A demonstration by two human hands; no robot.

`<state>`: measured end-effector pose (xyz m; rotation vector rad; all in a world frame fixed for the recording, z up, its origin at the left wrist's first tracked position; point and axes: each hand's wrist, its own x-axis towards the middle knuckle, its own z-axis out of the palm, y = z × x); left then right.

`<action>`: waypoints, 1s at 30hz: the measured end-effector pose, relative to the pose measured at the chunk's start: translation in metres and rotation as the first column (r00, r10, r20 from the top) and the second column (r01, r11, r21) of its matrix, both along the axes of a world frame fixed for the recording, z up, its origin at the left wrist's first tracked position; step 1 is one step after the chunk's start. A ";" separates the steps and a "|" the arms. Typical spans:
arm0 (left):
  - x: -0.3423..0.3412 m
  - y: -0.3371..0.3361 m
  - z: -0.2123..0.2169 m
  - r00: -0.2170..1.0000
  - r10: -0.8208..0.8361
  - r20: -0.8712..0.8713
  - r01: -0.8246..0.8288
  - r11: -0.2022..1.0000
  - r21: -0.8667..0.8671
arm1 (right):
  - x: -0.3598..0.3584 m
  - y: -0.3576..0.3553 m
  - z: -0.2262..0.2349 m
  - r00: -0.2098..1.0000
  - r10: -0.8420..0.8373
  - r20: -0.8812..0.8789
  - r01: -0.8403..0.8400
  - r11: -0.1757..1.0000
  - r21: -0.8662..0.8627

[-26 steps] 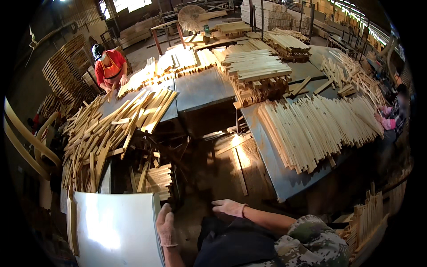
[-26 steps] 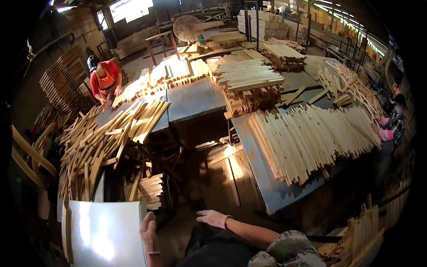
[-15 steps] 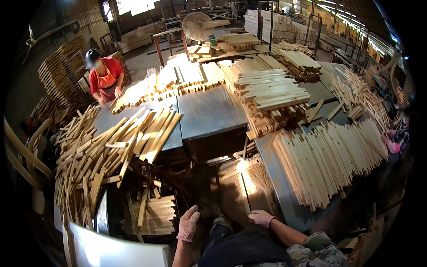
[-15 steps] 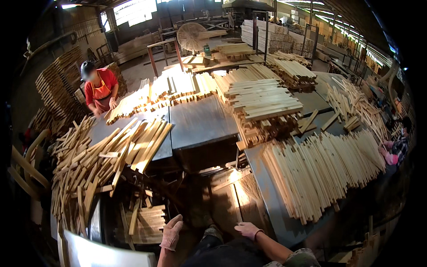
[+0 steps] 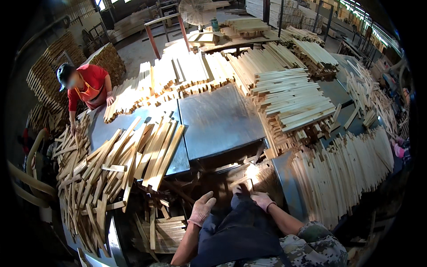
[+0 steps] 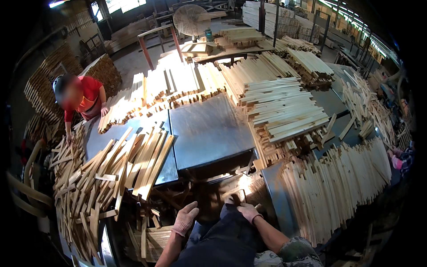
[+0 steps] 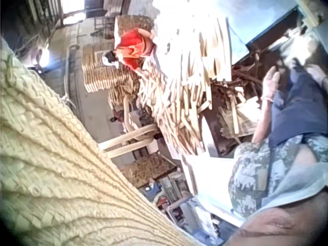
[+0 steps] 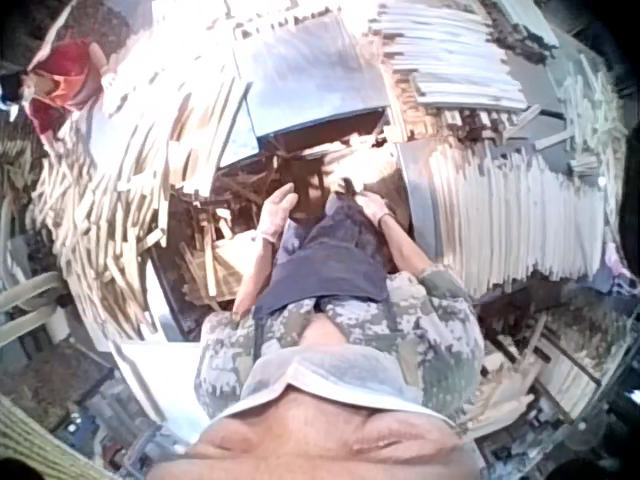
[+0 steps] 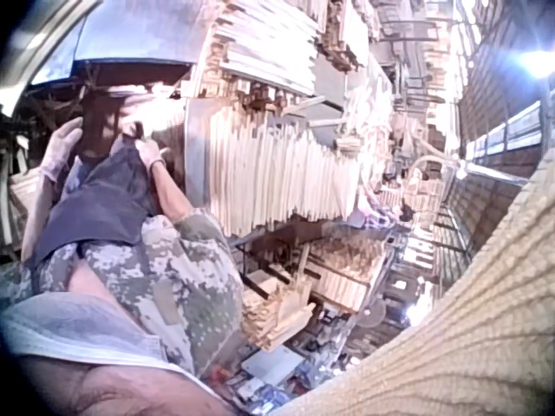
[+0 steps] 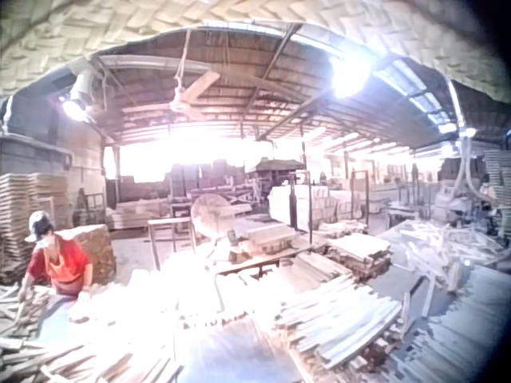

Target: The person organizes and stacks wooden slats, moving them between tables and placing them onto a conveyor belt.

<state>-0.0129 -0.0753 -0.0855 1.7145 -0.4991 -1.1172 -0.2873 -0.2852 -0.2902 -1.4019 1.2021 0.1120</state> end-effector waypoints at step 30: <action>0.408 -0.452 -0.160 0.907 -0.015 0.420 -0.097 0.965 0.244 | 0.520 -0.440 0.059 0.971 -0.022 0.238 0.016 0.999 0.031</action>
